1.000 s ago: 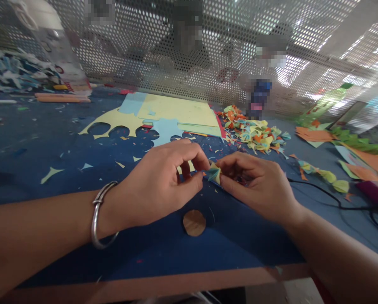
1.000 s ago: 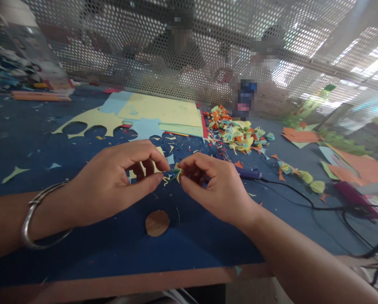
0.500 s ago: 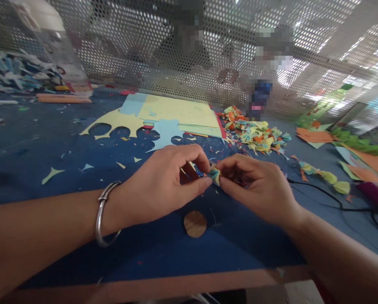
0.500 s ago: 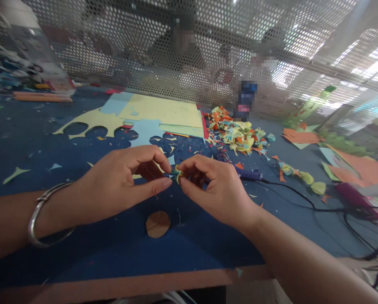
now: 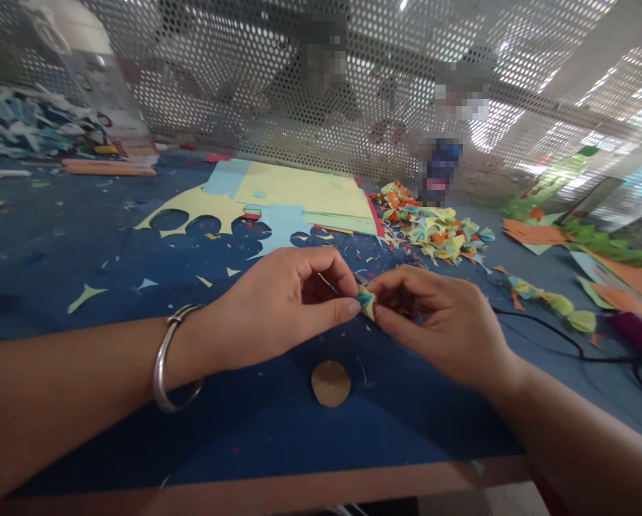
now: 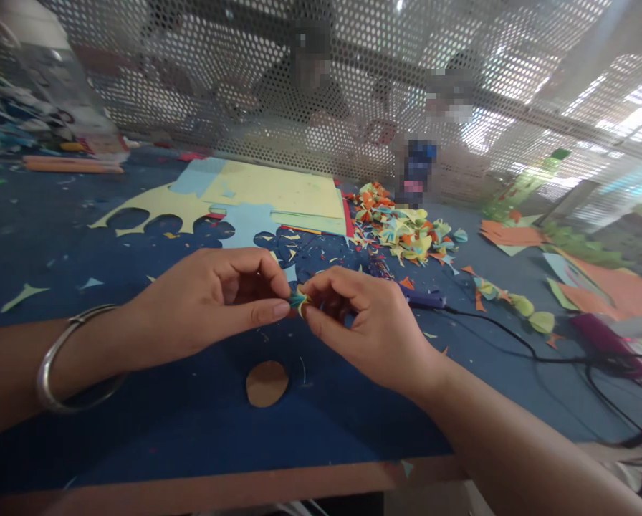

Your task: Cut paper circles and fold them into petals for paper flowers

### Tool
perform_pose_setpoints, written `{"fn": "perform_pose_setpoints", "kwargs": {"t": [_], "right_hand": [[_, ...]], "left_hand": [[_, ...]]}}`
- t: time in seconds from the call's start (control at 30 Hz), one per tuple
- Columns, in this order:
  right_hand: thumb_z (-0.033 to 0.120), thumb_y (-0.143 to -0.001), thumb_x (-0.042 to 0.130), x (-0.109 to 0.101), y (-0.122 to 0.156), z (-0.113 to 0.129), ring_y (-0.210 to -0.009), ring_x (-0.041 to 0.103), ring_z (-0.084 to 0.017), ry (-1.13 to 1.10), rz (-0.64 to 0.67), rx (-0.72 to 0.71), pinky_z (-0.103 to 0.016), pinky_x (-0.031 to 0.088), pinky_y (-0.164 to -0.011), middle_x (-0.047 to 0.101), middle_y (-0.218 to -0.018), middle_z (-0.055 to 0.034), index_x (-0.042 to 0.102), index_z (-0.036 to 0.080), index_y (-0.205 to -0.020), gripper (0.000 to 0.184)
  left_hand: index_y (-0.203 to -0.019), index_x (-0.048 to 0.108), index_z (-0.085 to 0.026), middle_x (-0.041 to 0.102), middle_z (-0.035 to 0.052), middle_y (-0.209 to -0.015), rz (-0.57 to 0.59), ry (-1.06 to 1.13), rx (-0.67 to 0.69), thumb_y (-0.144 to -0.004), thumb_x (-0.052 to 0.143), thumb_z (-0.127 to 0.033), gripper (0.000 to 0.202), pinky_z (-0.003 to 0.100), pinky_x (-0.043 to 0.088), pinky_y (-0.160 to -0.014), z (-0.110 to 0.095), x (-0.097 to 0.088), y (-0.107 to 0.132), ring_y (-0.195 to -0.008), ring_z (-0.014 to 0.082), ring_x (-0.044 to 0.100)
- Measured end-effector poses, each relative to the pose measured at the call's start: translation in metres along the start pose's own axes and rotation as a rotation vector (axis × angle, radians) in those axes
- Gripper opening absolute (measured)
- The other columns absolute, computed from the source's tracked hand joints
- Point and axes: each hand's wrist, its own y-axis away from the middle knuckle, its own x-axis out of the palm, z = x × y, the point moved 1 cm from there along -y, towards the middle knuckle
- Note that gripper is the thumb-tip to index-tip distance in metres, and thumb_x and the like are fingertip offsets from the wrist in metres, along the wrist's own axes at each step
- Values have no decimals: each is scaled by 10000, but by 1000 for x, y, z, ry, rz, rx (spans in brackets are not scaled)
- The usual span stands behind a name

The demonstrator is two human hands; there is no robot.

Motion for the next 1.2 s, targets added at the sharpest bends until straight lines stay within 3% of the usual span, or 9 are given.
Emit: {"fn": "perform_pose_setpoints", "kwargs": {"t": [0.2, 0.4, 0.53, 0.93, 1.2], "right_hand": [[152, -874, 663, 1, 1, -3, -570, 570, -79, -34, 27, 6, -186, 476, -541, 686, -729, 24, 709, 191, -904, 68], [177, -902, 639, 4, 0, -6, -643, 608, -116, -32, 66, 5, -224, 508, -594, 710, -796, -8, 705, 198, -915, 71], [165, -905, 631, 4, 1, -6, -652, 618, -115, -21, 78, -26, -228, 509, -610, 710, -801, -2, 698, 201, -900, 76], [199, -949, 621, 6, 2, -6, -707, 621, -118, -11, 137, -38, -232, 489, -654, 701, -836, -2, 699, 195, -935, 79], [156, -943, 618, 4, 0, -5, -693, 603, -96, 22, 84, -95, -204, 461, -647, 706, -827, 4, 713, 168, -942, 95]], "left_hand": [[-855, 658, -198, 678, -14, -752, 7, -40, -15, -887, 650, -292, 100, 236, 492, -610, -1, 0, -2, -664, 123, 616], [-801, 679, -189, 702, -13, -746, -121, -411, 173, -853, 615, -188, 83, 239, 472, -625, -10, 2, 2, -637, 115, 624], [-823, 683, -194, 714, -14, -759, -78, -503, 235, -839, 627, -176, 61, 256, 482, -672, -8, 3, 3, -682, 133, 648], [-741, 645, -197, 663, -48, -700, -56, -365, 44, -782, 624, -176, 51, 248, 446, -609, -4, 4, 1, -639, 112, 610], [-734, 620, -186, 614, -21, -686, -58, -5, -54, -767, 631, -195, 36, 255, 466, -619, -2, 7, -2, -668, 132, 576]]}}
